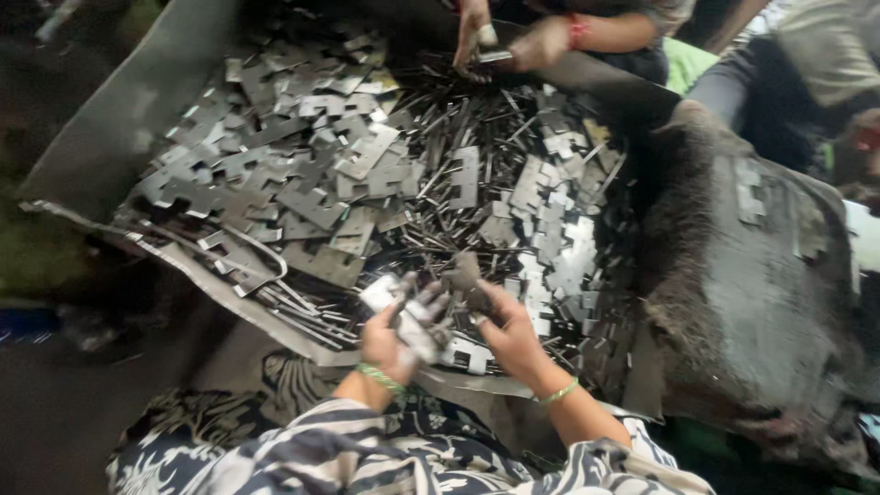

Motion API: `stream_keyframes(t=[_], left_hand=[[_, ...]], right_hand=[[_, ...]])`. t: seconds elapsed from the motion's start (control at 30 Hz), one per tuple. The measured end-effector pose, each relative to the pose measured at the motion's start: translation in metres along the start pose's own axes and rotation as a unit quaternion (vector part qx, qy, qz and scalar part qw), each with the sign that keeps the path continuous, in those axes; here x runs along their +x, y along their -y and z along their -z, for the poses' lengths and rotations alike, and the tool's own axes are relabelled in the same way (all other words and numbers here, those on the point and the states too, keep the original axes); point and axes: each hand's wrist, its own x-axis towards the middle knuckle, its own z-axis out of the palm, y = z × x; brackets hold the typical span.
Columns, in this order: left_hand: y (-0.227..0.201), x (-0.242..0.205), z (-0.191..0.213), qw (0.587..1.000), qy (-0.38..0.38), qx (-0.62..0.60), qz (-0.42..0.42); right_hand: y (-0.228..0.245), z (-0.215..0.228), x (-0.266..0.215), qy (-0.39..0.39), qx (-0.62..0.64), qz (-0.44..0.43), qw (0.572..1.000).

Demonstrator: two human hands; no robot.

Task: The person sorts metal parts from a large bin, picking up individual pieces and placing them onto a nearby surface. The task involves repetitive handling of small metallic components in a workshop setting.

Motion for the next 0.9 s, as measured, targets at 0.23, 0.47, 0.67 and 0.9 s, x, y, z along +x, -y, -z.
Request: stream_keyframes(t=[0.23, 0.47, 0.67, 0.9], left_hand=[[0.021, -0.008, -0.04, 0.93, -0.037, 0.365, -0.006], [-0.098, 0.012, -0.024, 0.259, -0.231, 0.934, -0.08], [-0.145, 0.011, 0.005, 0.126, -0.126, 0.981, -0.077], [-0.16, 0.014, -0.006, 0.05, -0.03, 0.992, -0.108]], right_hand=[[0.073, -0.01, -0.002, 0.03, -0.045, -0.068, 0.996], [0.063, 0.195, -0.009, -0.265, 0.222, 0.003, 0.939], [-0.023, 0.344, -0.06, -0.374, -0.665, -0.056, 0.644], [-0.008, 0.271, -0.023, -0.282, -0.654, 0.088, 0.697]])
